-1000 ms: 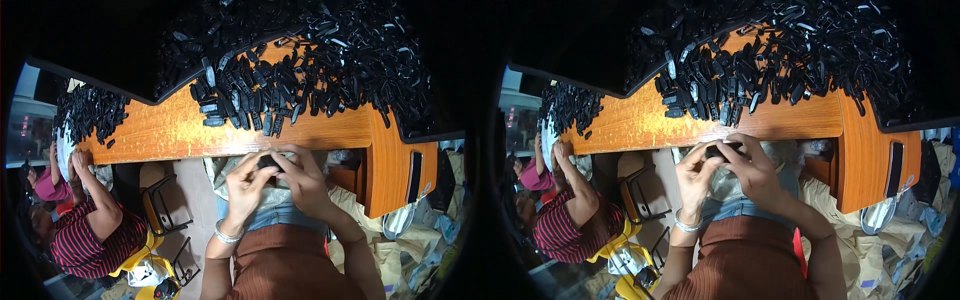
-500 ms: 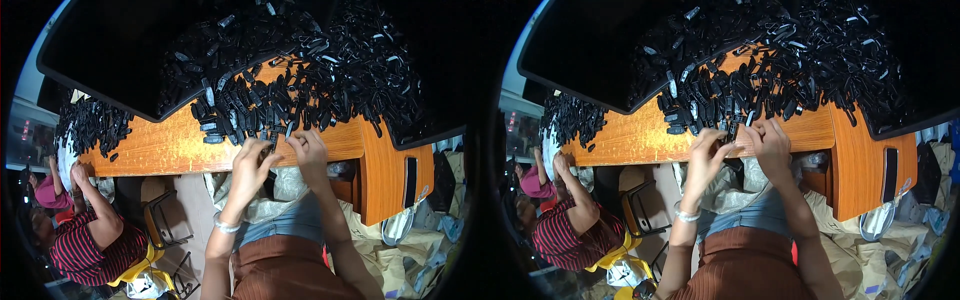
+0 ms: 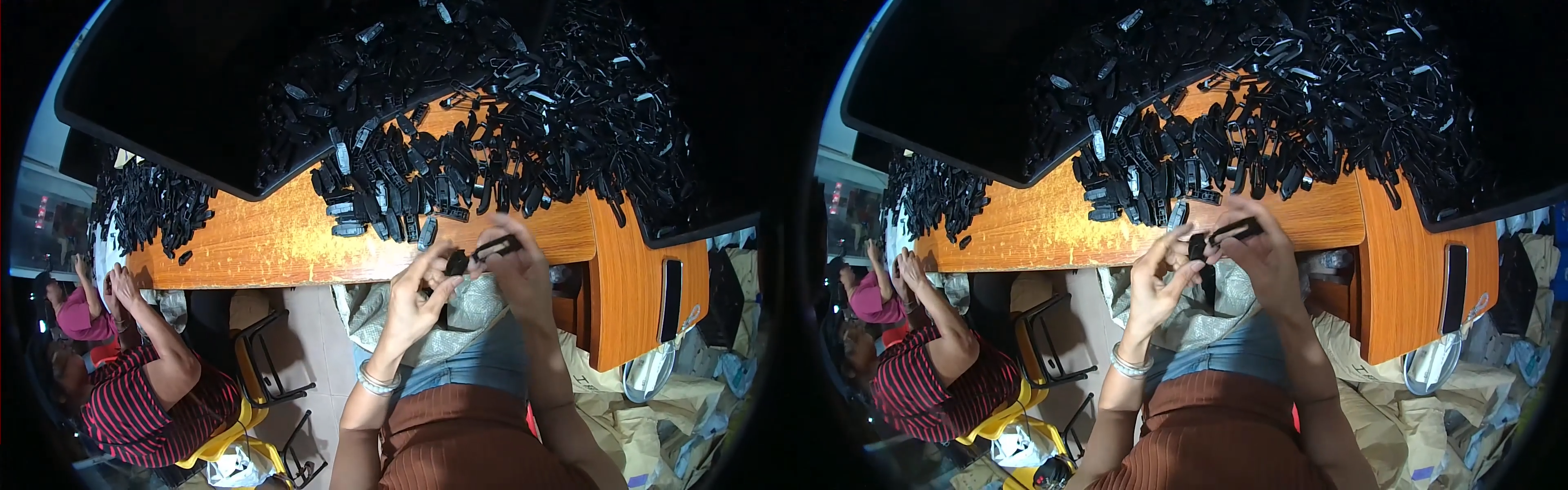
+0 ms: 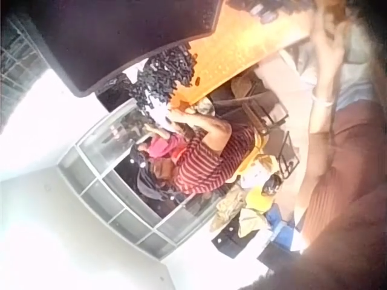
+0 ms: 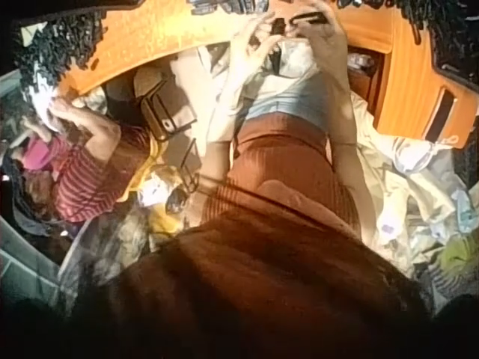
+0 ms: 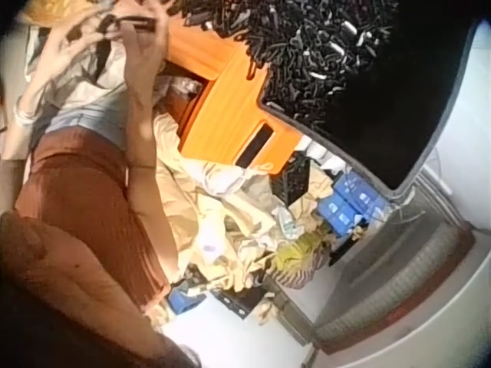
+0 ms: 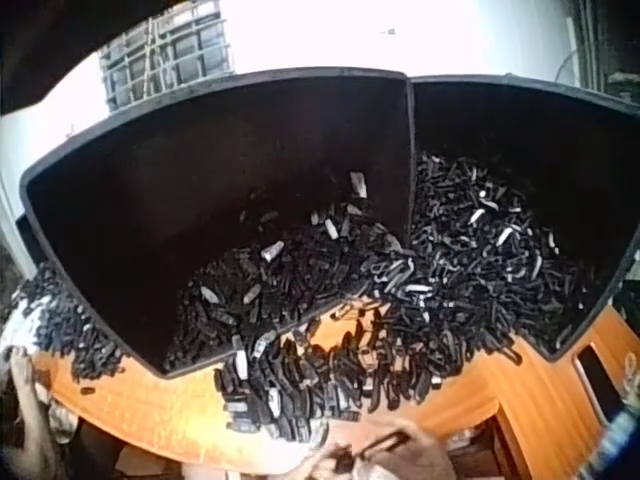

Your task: Sorting small black plastic components from a large pile on a table into a collection bag.

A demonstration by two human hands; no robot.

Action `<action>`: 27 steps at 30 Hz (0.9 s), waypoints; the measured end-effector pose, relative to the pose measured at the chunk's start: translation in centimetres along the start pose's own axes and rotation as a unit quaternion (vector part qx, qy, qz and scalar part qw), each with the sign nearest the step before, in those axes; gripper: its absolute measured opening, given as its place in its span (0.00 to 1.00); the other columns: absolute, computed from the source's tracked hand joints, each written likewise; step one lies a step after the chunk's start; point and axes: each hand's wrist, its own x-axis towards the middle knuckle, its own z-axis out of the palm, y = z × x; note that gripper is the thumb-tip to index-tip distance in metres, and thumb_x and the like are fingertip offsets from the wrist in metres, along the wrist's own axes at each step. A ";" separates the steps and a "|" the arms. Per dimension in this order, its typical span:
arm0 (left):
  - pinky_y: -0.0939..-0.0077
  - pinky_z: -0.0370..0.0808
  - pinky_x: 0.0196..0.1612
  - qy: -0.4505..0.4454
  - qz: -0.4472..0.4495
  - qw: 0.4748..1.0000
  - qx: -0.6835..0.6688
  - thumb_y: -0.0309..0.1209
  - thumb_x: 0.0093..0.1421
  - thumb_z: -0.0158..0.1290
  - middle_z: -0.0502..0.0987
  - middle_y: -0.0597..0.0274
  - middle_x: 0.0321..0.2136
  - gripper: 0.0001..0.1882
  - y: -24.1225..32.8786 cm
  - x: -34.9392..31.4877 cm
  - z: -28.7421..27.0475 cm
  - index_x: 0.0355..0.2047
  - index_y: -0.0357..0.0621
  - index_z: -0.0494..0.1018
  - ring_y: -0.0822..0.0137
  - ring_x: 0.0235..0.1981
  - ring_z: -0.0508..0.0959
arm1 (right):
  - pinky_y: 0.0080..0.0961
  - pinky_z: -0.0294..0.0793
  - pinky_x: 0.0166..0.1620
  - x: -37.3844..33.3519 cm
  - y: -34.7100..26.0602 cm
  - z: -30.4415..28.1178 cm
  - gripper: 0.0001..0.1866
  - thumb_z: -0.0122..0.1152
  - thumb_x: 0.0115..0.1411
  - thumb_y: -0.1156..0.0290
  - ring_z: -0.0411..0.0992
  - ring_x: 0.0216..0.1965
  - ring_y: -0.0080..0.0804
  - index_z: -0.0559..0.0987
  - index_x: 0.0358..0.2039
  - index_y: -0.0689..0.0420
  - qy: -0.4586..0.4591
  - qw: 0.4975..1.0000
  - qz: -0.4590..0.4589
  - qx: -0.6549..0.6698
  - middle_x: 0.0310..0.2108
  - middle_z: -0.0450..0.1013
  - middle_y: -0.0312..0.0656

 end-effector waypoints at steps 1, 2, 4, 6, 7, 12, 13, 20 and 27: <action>0.86 0.68 0.22 -0.017 0.020 1.000 -0.011 0.18 0.52 0.55 0.75 0.58 0.25 0.17 0.0 -0.2 -0.1 0.44 0.30 0.70 0.77 0.20 0.74 | 0.23 0.73 0.37 -0.2 -0.2 0.0 0.19 0.47 0.57 0.83 0.71 0.34 0.25 0.66 0.51 0.67 0.000 1.000 0.001 0.000 0.38 0.69 0.43; 0.86 0.70 0.23 -0.011 0.001 0.996 -0.084 0.18 0.52 0.55 0.75 0.57 0.26 0.19 0.2 -0.5 0.0 0.46 0.28 0.70 0.75 0.22 0.76 | 0.23 0.73 0.39 -0.5 -0.5 0.0 0.18 0.46 0.58 0.83 0.71 0.35 0.26 0.67 0.51 0.67 -0.021 0.998 0.007 -0.050 0.39 0.70 0.44; 0.85 0.71 0.24 -0.013 -0.005 0.996 -0.083 0.18 0.52 0.55 0.74 0.57 0.26 0.18 0.8 -0.6 -0.3 0.45 0.27 0.70 0.74 0.22 0.76 | 0.23 0.71 0.44 -1.1 -1.0 0.0 0.17 0.46 0.58 0.82 0.70 0.40 0.26 0.70 0.48 0.65 -0.041 0.994 0.037 -0.098 0.39 0.70 0.42; 0.85 0.72 0.24 -0.015 -0.011 0.996 -0.082 0.19 0.53 0.55 0.74 0.57 0.27 0.18 1.4 -0.6 -0.9 0.44 0.26 0.70 0.73 0.22 0.76 | 0.22 0.70 0.43 -1.0 -1.6 -0.5 0.16 0.47 0.57 0.82 0.70 0.40 0.25 0.71 0.48 0.64 -0.070 0.976 0.021 -0.207 0.39 0.70 0.41; 0.84 0.71 0.25 -0.023 -0.013 0.998 -0.048 0.19 0.52 0.55 0.74 0.58 0.26 0.17 1.6 -0.7 -1.2 0.43 0.26 0.71 0.73 0.22 0.75 | 0.20 0.69 0.43 -1.1 -1.7 -0.6 0.16 0.48 0.57 0.83 0.70 0.39 0.25 0.72 0.47 0.63 -0.099 0.945 0.003 -0.312 0.38 0.71 0.41; 0.83 0.69 0.27 -0.037 0.047 0.997 0.053 0.18 0.51 0.56 0.72 0.59 0.25 0.15 2.2 -0.7 -1.6 0.40 0.27 0.73 0.74 0.22 0.72 | 0.19 0.67 0.38 -1.1 -1.5 -0.7 0.17 0.51 0.54 0.83 0.70 0.35 0.27 0.73 0.46 0.62 -0.111 0.936 -0.028 -0.332 0.34 0.71 0.41; 0.83 0.68 0.27 -0.032 0.043 0.998 0.045 0.19 0.50 0.56 0.72 0.59 0.24 0.15 2.4 -0.7 -1.5 0.39 0.28 0.73 0.74 0.22 0.71 | 0.19 0.67 0.37 -1.1 -1.7 -0.5 0.16 0.51 0.54 0.83 0.70 0.34 0.28 0.73 0.45 0.63 -0.116 0.927 -0.042 -0.353 0.33 0.71 0.42; 0.82 0.67 0.26 -0.035 0.009 0.999 0.026 0.19 0.50 0.56 0.72 0.60 0.22 0.13 3.0 -0.9 -1.3 0.38 0.29 0.74 0.74 0.21 0.70 | 0.22 0.67 0.34 -1.3 -1.2 -0.9 0.14 0.52 0.54 0.83 0.70 0.31 0.32 0.74 0.43 0.64 -0.105 0.913 -0.096 -0.382 0.30 0.70 0.43; 0.82 0.70 0.28 -0.008 -0.106 0.987 -0.123 0.20 0.53 0.55 0.74 0.59 0.24 0.13 3.2 -1.2 0.1 0.40 0.30 0.74 0.75 0.24 0.74 | 0.24 0.69 0.36 -2.3 -1.0 0.4 0.16 0.54 0.52 0.83 0.70 0.31 0.35 0.74 0.44 0.63 -0.092 0.875 -0.129 -0.457 0.33 0.69 0.46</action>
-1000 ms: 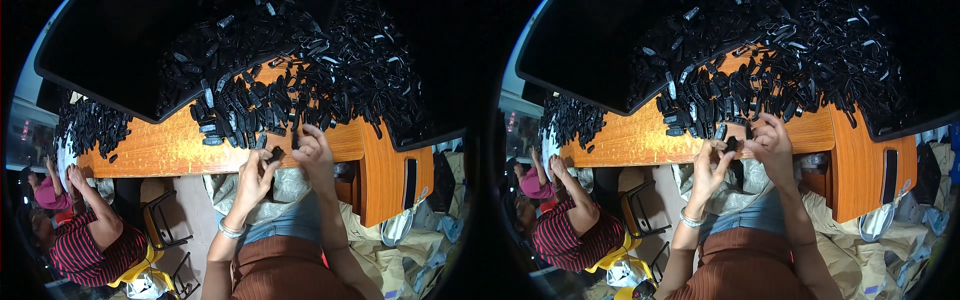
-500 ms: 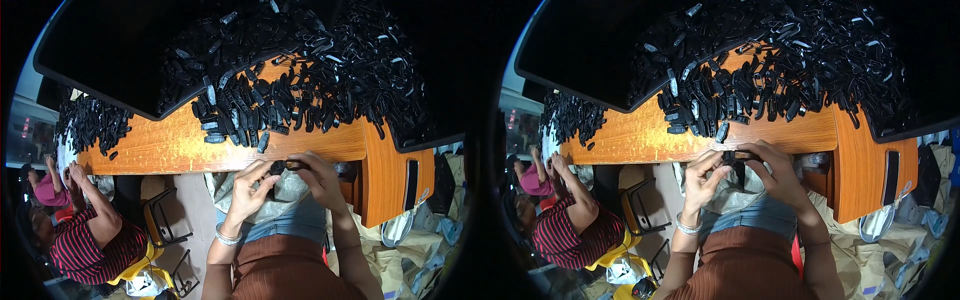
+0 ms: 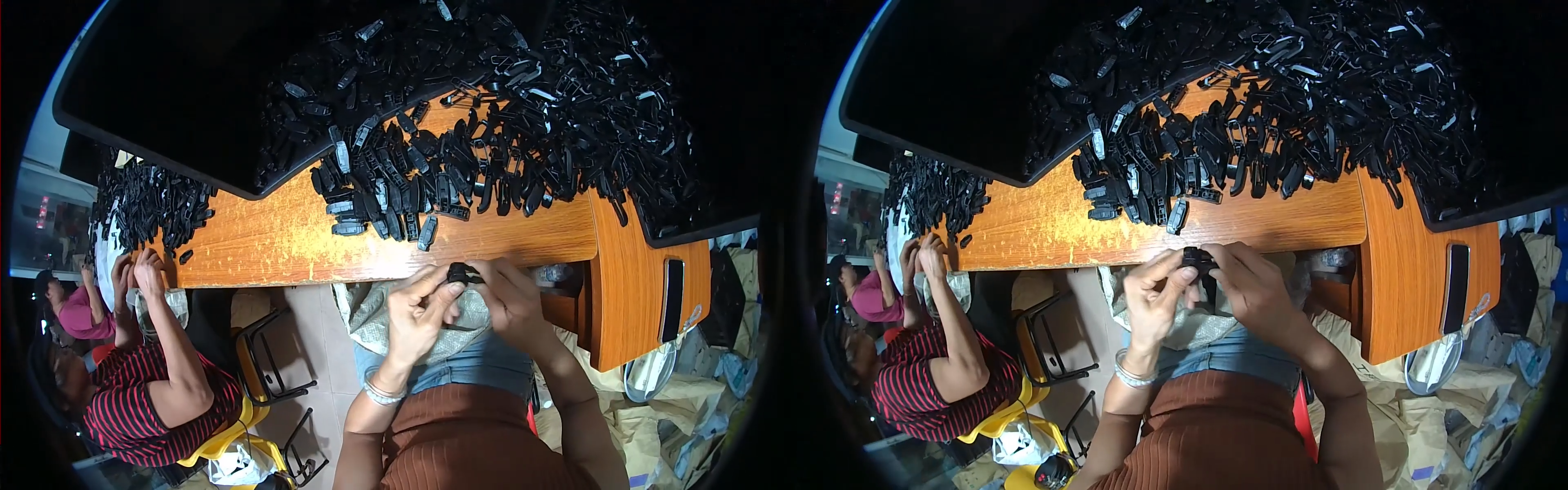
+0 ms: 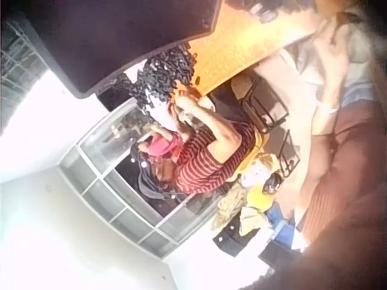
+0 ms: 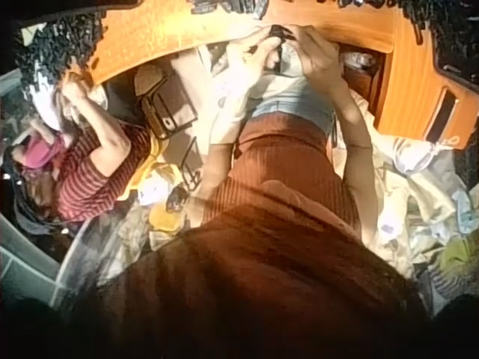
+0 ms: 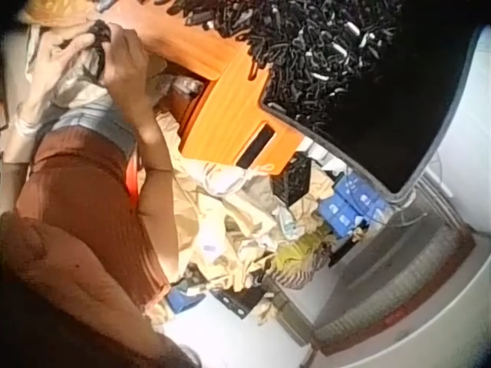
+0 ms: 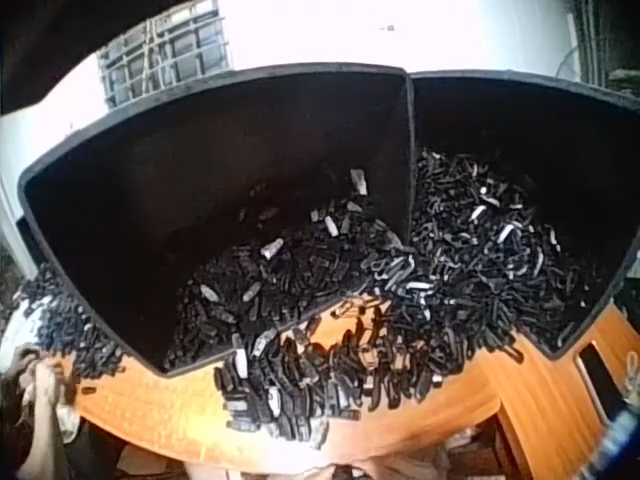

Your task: Sorting small black plastic components from a large pile on a table into a collection bag.

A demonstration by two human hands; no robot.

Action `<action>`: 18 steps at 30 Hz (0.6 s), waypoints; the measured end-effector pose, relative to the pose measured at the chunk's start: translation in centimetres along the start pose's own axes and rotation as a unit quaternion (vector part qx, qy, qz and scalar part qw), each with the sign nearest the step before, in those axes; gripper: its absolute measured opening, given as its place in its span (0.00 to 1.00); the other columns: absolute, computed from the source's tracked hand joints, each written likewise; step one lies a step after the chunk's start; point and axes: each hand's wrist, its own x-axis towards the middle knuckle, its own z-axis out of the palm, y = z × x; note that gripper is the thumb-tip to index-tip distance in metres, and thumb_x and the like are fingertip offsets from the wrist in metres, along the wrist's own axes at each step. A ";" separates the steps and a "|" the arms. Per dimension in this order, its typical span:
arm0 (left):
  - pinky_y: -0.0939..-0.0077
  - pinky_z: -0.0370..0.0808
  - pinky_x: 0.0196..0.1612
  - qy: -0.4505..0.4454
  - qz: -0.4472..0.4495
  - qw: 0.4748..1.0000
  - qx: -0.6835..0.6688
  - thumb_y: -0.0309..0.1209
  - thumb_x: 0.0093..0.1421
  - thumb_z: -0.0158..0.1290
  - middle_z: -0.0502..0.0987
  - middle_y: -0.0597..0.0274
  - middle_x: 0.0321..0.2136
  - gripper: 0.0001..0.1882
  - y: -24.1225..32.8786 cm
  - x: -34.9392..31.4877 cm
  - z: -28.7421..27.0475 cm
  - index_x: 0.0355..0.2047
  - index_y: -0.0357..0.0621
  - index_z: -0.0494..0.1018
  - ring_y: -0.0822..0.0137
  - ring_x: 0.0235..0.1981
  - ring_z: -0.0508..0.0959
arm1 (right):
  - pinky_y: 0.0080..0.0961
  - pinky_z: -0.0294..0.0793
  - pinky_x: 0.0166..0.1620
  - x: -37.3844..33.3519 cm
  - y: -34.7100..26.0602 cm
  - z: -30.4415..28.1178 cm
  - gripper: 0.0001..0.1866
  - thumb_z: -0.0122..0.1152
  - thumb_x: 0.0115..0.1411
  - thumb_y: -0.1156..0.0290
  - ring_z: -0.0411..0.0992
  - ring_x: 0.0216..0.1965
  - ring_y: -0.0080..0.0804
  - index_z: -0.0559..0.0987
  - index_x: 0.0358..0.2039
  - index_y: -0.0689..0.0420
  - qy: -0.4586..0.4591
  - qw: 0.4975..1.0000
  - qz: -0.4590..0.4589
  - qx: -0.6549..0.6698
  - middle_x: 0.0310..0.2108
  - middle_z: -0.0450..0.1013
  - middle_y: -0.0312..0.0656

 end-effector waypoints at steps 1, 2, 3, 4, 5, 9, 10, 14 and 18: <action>0.81 0.71 0.30 -0.003 0.020 0.999 0.048 0.19 0.53 0.54 0.75 0.58 0.27 0.14 -0.5 0.0 0.3 0.41 0.31 0.74 0.74 0.26 0.75 | 0.24 0.70 0.36 -0.2 0.2 0.3 0.19 0.53 0.52 0.84 0.70 0.31 0.34 0.74 0.46 0.62 0.013 1.000 0.007 0.010 0.33 0.69 0.45; 0.80 0.72 0.31 -0.005 0.039 0.995 0.096 0.19 0.53 0.54 0.76 0.57 0.29 0.15 -0.8 0.0 0.6 0.42 0.32 0.74 0.72 0.28 0.76 | 0.24 0.70 0.36 -0.3 0.5 0.6 0.19 0.53 0.52 0.84 0.70 0.31 0.34 0.74 0.46 0.62 0.013 1.000 0.006 0.010 0.33 0.69 0.45; 0.79 0.73 0.34 0.010 0.061 0.991 0.117 0.19 0.53 0.54 0.77 0.58 0.33 0.15 -0.8 0.1 0.8 0.43 0.34 0.74 0.70 0.30 0.76 | 0.22 0.70 0.37 -0.4 0.8 0.8 0.19 0.53 0.52 0.85 0.70 0.31 0.32 0.74 0.46 0.63 0.032 0.999 -0.005 0.017 0.34 0.68 0.44; 0.79 0.73 0.34 0.009 0.061 0.991 0.117 0.19 0.53 0.54 0.77 0.58 0.33 0.15 -0.8 0.1 0.7 0.43 0.34 0.74 0.70 0.30 0.76 | 0.21 0.70 0.37 -0.5 1.0 0.9 0.19 0.53 0.51 0.86 0.69 0.31 0.31 0.74 0.46 0.64 0.053 0.998 -0.016 0.023 0.35 0.68 0.43; 0.81 0.73 0.34 0.020 0.038 0.997 0.060 0.19 0.53 0.53 0.78 0.57 0.33 0.15 -0.7 -0.1 0.6 0.44 0.34 0.74 0.71 0.30 0.77 | 0.21 0.70 0.37 -0.7 1.0 0.9 0.19 0.53 0.51 0.86 0.69 0.31 0.31 0.74 0.46 0.64 0.054 0.998 -0.015 0.022 0.35 0.68 0.43; 0.81 0.74 0.31 0.003 -0.060 0.987 -0.152 0.20 0.54 0.53 0.78 0.53 0.29 0.14 -2.1 -0.6 -1.0 0.42 0.30 0.73 0.70 0.26 0.77 | 0.19 0.71 0.38 -1.8 1.7 0.8 0.15 0.54 0.51 0.85 0.70 0.33 0.25 0.76 0.42 0.65 0.017 0.918 0.187 0.351 0.36 0.69 0.41; 0.80 0.75 0.30 -0.021 -0.060 0.974 -0.216 0.21 0.55 0.53 0.77 0.51 0.29 0.14 -2.3 -0.7 -1.0 0.42 0.27 0.73 0.68 0.24 0.77 | 0.20 0.71 0.38 -2.0 2.1 0.9 0.14 0.57 0.52 0.83 0.70 0.33 0.24 0.76 0.41 0.65 -0.003 0.904 0.176 0.389 0.36 0.70 0.41; 0.81 0.75 0.29 -0.048 -0.136 0.933 -0.329 0.22 0.56 0.53 0.77 0.52 0.24 0.12 -2.4 -0.8 -1.7 0.40 0.28 0.74 0.68 0.22 0.77 | 0.19 0.71 0.36 -2.5 2.8 1.1 0.12 0.58 0.51 0.83 0.70 0.30 0.24 0.77 0.39 0.64 0.004 0.901 0.169 0.400 0.33 0.71 0.41; 0.78 0.73 0.25 -0.155 0.063 0.981 0.100 0.25 0.55 0.55 0.76 0.59 0.32 0.11 -2.6 1.1 -4.0 0.40 0.38 0.76 0.71 0.26 0.77 | 0.23 0.71 0.30 0.4 4.3 -0.3 0.05 0.59 0.52 0.78 0.70 0.25 0.26 0.77 0.31 0.64 -0.059 0.959 0.093 0.261 0.27 0.72 0.40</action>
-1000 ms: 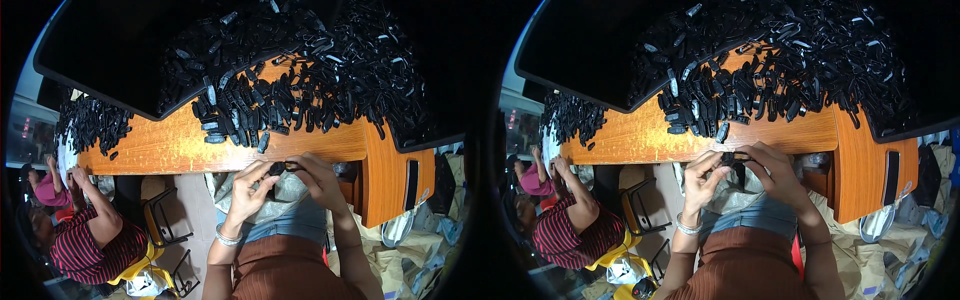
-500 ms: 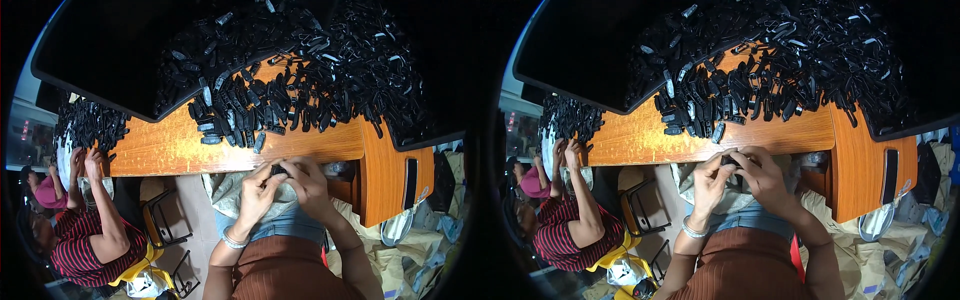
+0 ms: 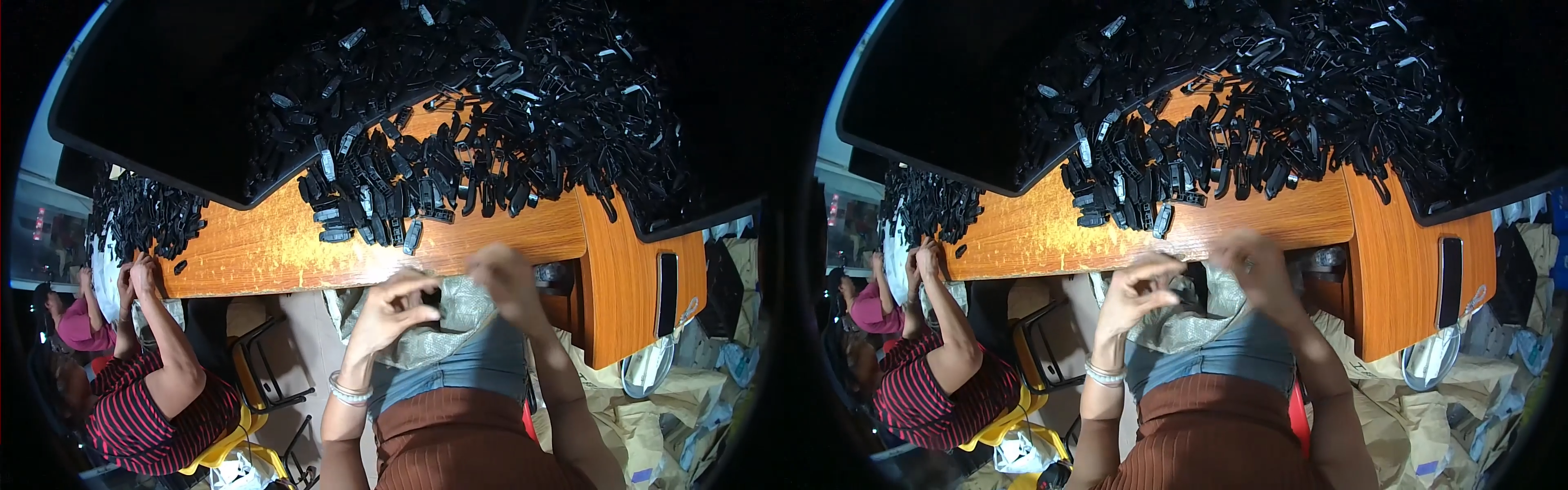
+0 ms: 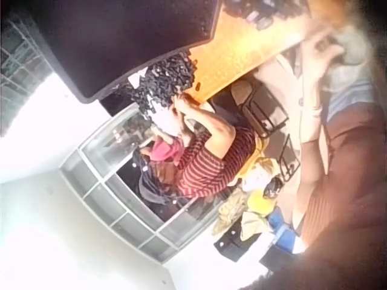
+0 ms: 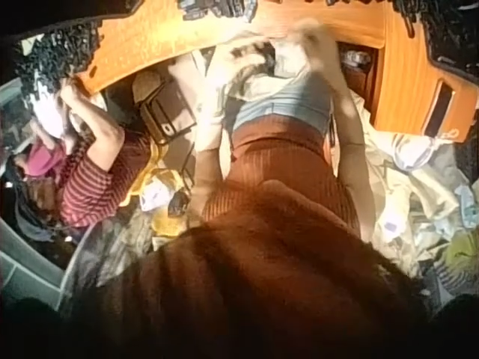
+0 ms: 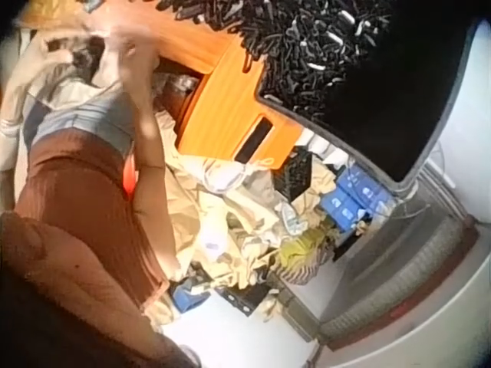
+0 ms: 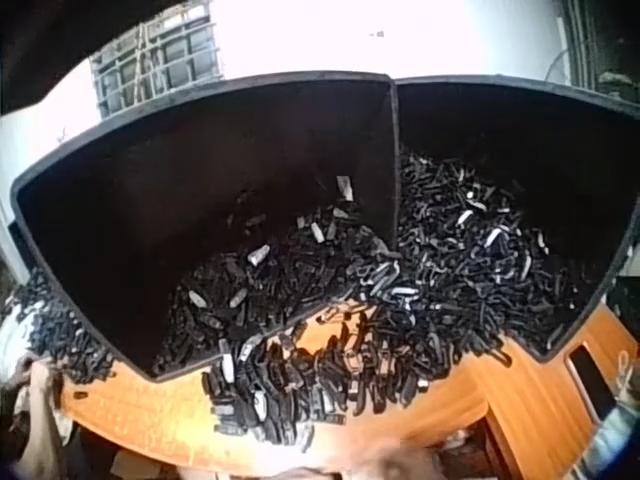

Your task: Sorting small black plastic components from a large pile on a table into a collection bag.

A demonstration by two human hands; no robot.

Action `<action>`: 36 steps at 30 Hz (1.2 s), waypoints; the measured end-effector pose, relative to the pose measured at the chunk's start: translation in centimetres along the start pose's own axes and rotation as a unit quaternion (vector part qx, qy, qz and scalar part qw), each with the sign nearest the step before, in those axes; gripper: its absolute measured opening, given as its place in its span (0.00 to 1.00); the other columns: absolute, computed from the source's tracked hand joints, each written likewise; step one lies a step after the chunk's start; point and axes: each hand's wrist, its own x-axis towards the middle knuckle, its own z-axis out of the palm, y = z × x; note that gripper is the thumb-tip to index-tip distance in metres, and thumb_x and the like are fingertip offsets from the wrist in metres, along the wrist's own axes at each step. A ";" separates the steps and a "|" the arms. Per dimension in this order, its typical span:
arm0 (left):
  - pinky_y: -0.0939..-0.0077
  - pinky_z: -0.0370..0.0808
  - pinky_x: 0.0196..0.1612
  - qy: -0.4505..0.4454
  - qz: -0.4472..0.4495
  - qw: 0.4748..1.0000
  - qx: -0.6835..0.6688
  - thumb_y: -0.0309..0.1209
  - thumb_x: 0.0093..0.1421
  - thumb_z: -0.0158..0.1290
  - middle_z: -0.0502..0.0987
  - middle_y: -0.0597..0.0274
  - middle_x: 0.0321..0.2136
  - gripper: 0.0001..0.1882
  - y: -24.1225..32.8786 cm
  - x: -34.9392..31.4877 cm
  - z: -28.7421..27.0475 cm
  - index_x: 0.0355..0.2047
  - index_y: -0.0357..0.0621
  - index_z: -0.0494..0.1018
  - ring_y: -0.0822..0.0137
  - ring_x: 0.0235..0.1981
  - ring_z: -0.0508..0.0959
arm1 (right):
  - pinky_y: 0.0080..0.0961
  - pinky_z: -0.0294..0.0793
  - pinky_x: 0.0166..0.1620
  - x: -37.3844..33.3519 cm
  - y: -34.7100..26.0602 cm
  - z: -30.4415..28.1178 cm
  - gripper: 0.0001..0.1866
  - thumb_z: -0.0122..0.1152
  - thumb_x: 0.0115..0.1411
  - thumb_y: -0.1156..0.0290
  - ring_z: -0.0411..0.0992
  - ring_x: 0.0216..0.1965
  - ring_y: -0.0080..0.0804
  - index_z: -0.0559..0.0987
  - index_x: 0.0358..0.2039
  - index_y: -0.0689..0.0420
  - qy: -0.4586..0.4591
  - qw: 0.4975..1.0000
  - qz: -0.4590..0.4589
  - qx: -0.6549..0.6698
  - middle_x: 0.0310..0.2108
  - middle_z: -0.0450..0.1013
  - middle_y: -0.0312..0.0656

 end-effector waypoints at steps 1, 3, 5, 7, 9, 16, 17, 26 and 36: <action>0.78 0.73 0.25 -0.001 0.001 1.000 -0.001 0.25 0.55 0.55 0.76 0.59 0.32 0.11 0.3 1.0 0.2 0.40 0.38 0.76 0.71 0.26 0.77 | 0.25 0.69 0.29 1.0 0.4 -0.5 0.06 0.58 0.54 0.75 0.70 0.25 0.27 0.77 0.32 0.64 0.120 0.981 0.000 -0.154 0.27 0.71 0.41; 0.74 0.73 0.23 0.131 0.131 0.931 0.314 0.22 0.53 0.55 0.72 0.58 0.34 0.10 1.5 4.1 1.5 0.37 0.39 0.76 0.67 0.25 0.75 | 0.26 0.67 0.28 3.0 1.3 -1.2 0.08 0.56 0.56 0.71 0.70 0.25 0.28 0.77 0.32 0.64 0.238 0.922 -0.002 -0.306 0.26 0.70 0.41; 0.71 0.74 0.24 0.117 0.124 0.861 0.480 0.20 0.52 0.53 0.69 0.54 0.30 0.04 1.6 7.3 2.5 0.30 0.34 0.72 0.61 0.24 0.75 | 0.31 0.66 0.28 4.4 2.3 -1.4 0.08 0.58 0.56 0.70 0.70 0.25 0.36 0.75 0.30 0.63 0.288 0.835 0.003 -0.469 0.27 0.69 0.44; 0.71 0.74 0.25 0.093 0.106 0.815 0.562 0.20 0.53 0.52 0.69 0.54 0.30 0.03 1.2 8.3 2.3 0.29 0.34 0.71 0.60 0.25 0.75 | 0.32 0.66 0.28 4.6 2.5 -0.9 0.08 0.58 0.56 0.70 0.70 0.26 0.38 0.74 0.29 0.62 0.288 0.829 0.012 -0.479 0.28 0.69 0.45; 0.72 0.74 0.25 0.089 0.139 0.811 0.561 0.21 0.53 0.52 0.70 0.53 0.32 0.04 0.9 8.6 2.1 0.27 0.33 0.68 0.58 0.26 0.76 | 0.33 0.66 0.30 4.1 2.9 -0.7 0.07 0.59 0.55 0.72 0.70 0.29 0.39 0.73 0.29 0.62 0.299 0.823 -0.021 -0.483 0.29 0.69 0.46; 0.88 0.68 0.24 0.154 -0.009 0.986 0.063 0.17 0.54 0.53 0.75 0.62 0.32 0.10 0.0 5.1 2.1 0.36 0.34 0.68 0.81 0.22 0.69 | 0.24 0.68 0.41 1.4 -0.1 -0.2 0.14 0.55 0.57 0.78 0.71 0.37 0.27 0.71 0.44 0.65 0.262 0.962 0.005 -0.073 0.31 0.71 0.42; 0.90 0.66 0.23 0.133 -0.001 0.991 0.002 0.16 0.54 0.53 0.75 0.64 0.31 0.16 0.6 4.7 2.2 0.43 0.33 0.67 0.83 0.21 0.68 | 0.20 0.67 0.43 1.0 -1.6 0.1 0.18 0.53 0.57 0.79 0.69 0.40 0.23 0.70 0.50 0.64 0.201 0.979 0.014 -0.018 0.32 0.71 0.40; 0.87 0.65 0.23 0.110 0.029 0.993 0.024 0.19 0.52 0.56 0.71 0.65 0.20 0.12 2.0 2.7 1.9 0.38 0.31 0.73 0.79 0.19 0.69 | 0.22 0.67 0.36 0.3 -3.1 -0.1 0.16 0.53 0.56 0.81 0.69 0.33 0.29 0.72 0.46 0.63 0.045 0.984 -0.042 -0.166 0.32 0.69 0.42; 0.88 0.61 0.22 0.145 0.032 0.989 0.010 0.21 0.53 0.57 0.70 0.71 0.19 0.09 2.3 1.7 3.3 0.35 0.33 0.74 0.81 0.18 0.64 | 0.30 0.68 0.38 -0.5 -3.3 1.1 0.17 0.57 0.52 0.80 0.68 0.35 0.42 0.72 0.44 0.63 0.028 0.958 -0.078 -0.273 0.35 0.66 0.46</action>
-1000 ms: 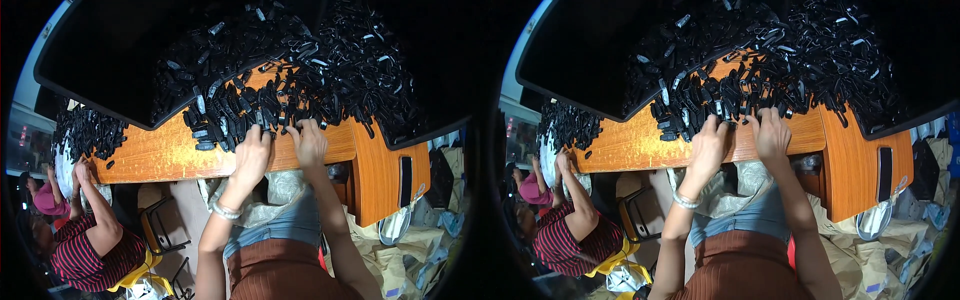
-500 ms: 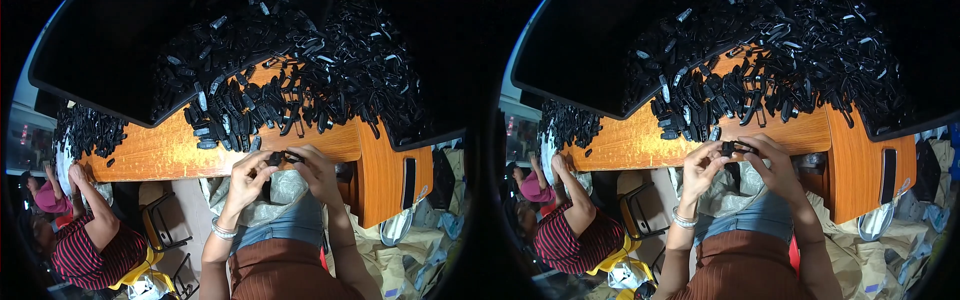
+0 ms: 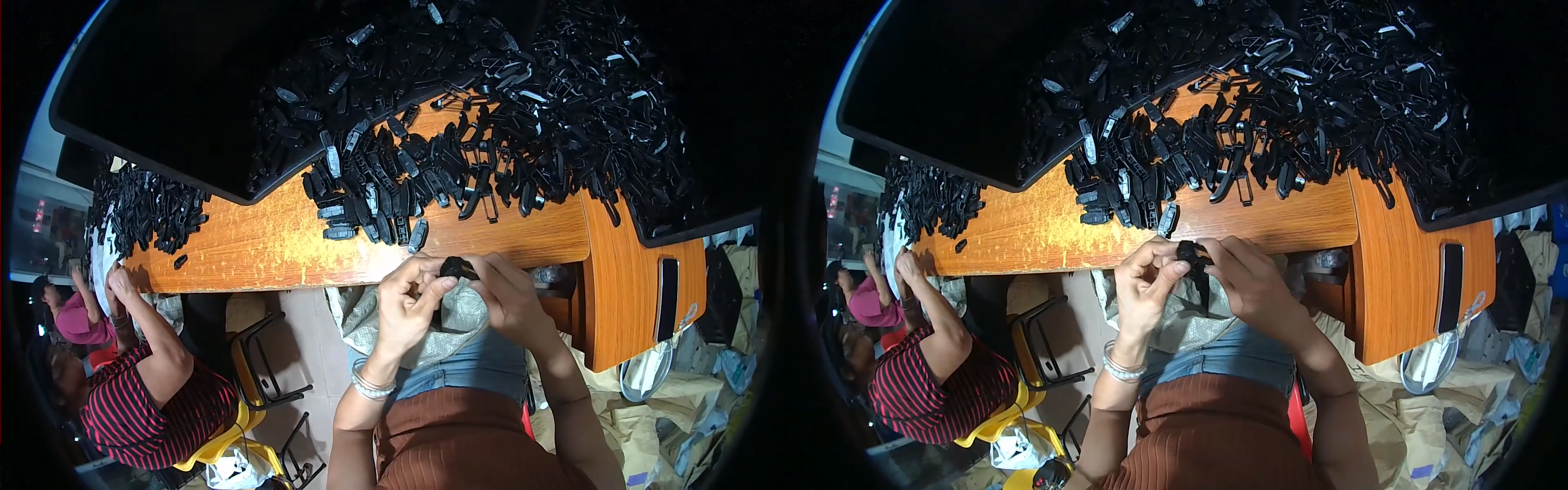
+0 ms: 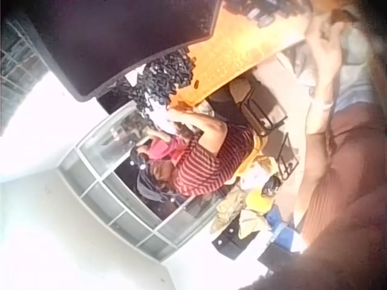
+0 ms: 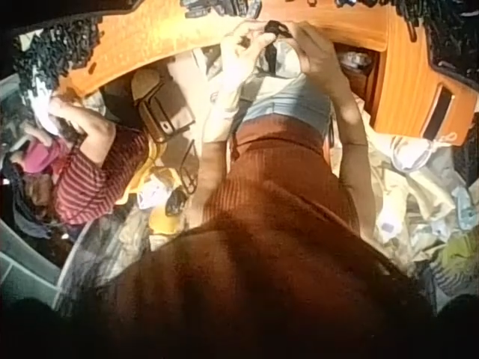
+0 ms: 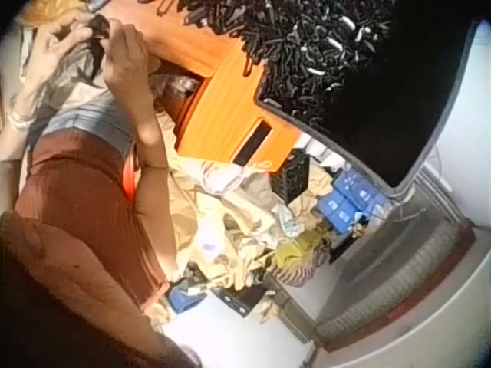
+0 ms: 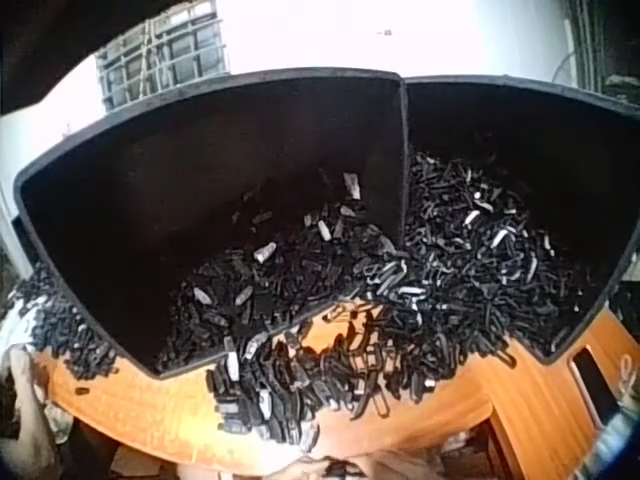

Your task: Sorting small black plastic components from a large pile on a table into a collection bag.

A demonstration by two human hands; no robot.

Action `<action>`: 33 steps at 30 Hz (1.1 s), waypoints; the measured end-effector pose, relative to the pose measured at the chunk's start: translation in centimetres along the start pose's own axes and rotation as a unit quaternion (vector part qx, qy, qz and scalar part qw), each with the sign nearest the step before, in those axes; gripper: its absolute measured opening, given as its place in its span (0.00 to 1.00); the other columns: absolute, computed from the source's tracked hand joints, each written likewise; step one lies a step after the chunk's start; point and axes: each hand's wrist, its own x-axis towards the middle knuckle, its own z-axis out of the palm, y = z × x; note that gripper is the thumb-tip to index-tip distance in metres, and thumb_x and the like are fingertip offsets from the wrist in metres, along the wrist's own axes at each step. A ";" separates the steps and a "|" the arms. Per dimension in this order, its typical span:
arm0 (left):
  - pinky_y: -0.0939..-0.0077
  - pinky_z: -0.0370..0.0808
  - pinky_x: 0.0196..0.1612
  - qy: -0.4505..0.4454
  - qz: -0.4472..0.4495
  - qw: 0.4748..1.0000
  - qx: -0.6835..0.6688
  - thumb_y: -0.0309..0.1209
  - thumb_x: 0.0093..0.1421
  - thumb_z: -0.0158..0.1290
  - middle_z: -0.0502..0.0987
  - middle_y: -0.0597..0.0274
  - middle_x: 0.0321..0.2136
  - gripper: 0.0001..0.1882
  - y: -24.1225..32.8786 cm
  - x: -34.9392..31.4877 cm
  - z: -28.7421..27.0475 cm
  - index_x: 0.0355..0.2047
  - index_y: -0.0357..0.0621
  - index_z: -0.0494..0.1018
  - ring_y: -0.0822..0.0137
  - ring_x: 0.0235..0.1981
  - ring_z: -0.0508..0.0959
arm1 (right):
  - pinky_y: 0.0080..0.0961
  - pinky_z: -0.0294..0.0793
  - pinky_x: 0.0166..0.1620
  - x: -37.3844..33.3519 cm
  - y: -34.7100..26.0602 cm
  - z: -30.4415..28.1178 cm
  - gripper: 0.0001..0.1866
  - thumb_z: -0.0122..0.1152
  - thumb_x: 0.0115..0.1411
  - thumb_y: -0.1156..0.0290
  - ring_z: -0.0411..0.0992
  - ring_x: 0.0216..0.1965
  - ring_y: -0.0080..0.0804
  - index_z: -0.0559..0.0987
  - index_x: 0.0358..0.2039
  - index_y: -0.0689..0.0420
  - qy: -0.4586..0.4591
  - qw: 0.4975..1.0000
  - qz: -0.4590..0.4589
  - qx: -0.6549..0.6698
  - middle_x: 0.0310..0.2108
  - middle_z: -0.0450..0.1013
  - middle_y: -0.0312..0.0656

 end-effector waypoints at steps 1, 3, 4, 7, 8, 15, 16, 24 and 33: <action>0.89 0.63 0.22 0.042 -0.052 0.994 -0.089 0.21 0.54 0.55 0.72 0.68 0.20 0.08 0.2 -0.4 1.0 0.36 0.33 0.74 0.81 0.19 0.67 | 0.30 0.68 0.38 0.0 0.0 0.3 0.17 0.57 0.52 0.80 0.68 0.35 0.42 0.72 0.44 0.63 0.000 1.000 -0.001 0.001 0.35 0.66 0.46; 0.88 0.69 0.25 0.088 -0.066 0.984 -0.139 0.20 0.57 0.53 0.78 0.60 0.25 0.10 0.6 -0.7 1.6 0.39 0.31 0.74 0.78 0.22 0.75 | 0.27 0.68 0.39 -0.1 0.0 1.1 0.19 0.57 0.52 0.79 0.68 0.35 0.36 0.73 0.47 0.62 0.049 0.999 -0.021 0.007 0.36 0.67 0.43; 0.88 0.69 0.25 0.088 -0.066 0.984 -0.140 0.20 0.57 0.53 0.78 0.60 0.25 0.10 0.5 -0.8 1.5 0.39 0.31 0.74 0.78 0.22 0.75 | 0.27 0.68 0.39 -0.1 0.0 1.1 0.19 0.57 0.52 0.79 0.68 0.35 0.36 0.73 0.47 0.62 0.049 0.999 -0.021 0.007 0.36 0.67 0.43; 0.83 0.73 0.29 0.093 -0.128 0.971 -0.177 0.20 0.56 0.52 0.77 0.57 0.27 0.10 0.8 -1.4 0.5 0.39 0.27 0.73 0.71 0.24 0.76 | 0.20 0.70 0.34 -0.5 0.3 2.1 0.16 0.55 0.50 0.84 0.69 0.31 0.25 0.76 0.42 0.63 0.101 0.976 0.055 0.182 0.36 0.70 0.39; 0.83 0.73 0.29 0.093 -0.128 0.972 -0.177 0.20 0.56 0.52 0.77 0.57 0.27 0.10 0.5 -1.5 0.0 0.39 0.27 0.73 0.71 0.24 0.76 | 0.20 0.70 0.34 -0.8 0.5 2.1 0.16 0.55 0.50 0.84 0.69 0.31 0.25 0.76 0.42 0.63 0.101 0.976 0.055 0.183 0.36 0.70 0.39; 0.82 0.73 0.28 -0.033 -0.194 0.928 -0.317 0.23 0.57 0.52 0.77 0.55 0.21 0.09 -0.6 -2.3 -2.2 0.36 0.28 0.74 0.71 0.23 0.75 | 0.18 0.70 0.33 -1.7 3.6 1.8 0.09 0.57 0.54 0.80 0.70 0.29 0.22 0.77 0.37 0.62 -0.045 0.904 0.085 0.416 0.32 0.71 0.39; 0.81 0.73 0.27 -0.051 -0.149 0.967 -0.199 0.26 0.55 0.55 0.76 0.56 0.25 0.12 -0.5 -1.9 -2.6 0.38 0.30 0.74 0.72 0.24 0.75 | 0.19 0.70 0.32 -1.3 4.3 1.5 0.06 0.56 0.54 0.81 0.70 0.27 0.22 0.78 0.33 0.63 -0.076 0.913 0.073 0.394 0.30 0.71 0.40; 0.64 0.69 0.26 0.093 0.031 0.897 0.432 0.27 0.50 0.59 0.69 0.51 0.28 0.12 -1.1 3.0 -0.3 0.32 0.32 0.71 0.52 0.23 0.74 | 0.34 0.68 0.32 3.6 6.4 1.3 0.08 0.60 0.52 0.75 0.69 0.28 0.42 0.74 0.30 0.66 0.194 0.932 0.002 -0.305 0.31 0.67 0.48; 0.83 0.57 0.18 0.098 -0.015 0.986 0.134 0.23 0.55 0.53 0.61 0.69 0.12 0.10 -1.3 0.8 -0.5 0.36 0.40 0.64 0.80 0.14 0.60 | 0.32 0.68 0.31 1.3 3.7 0.5 0.08 0.60 0.51 0.76 0.68 0.26 0.40 0.73 0.30 0.67 0.234 0.951 0.141 -0.143 0.28 0.66 0.46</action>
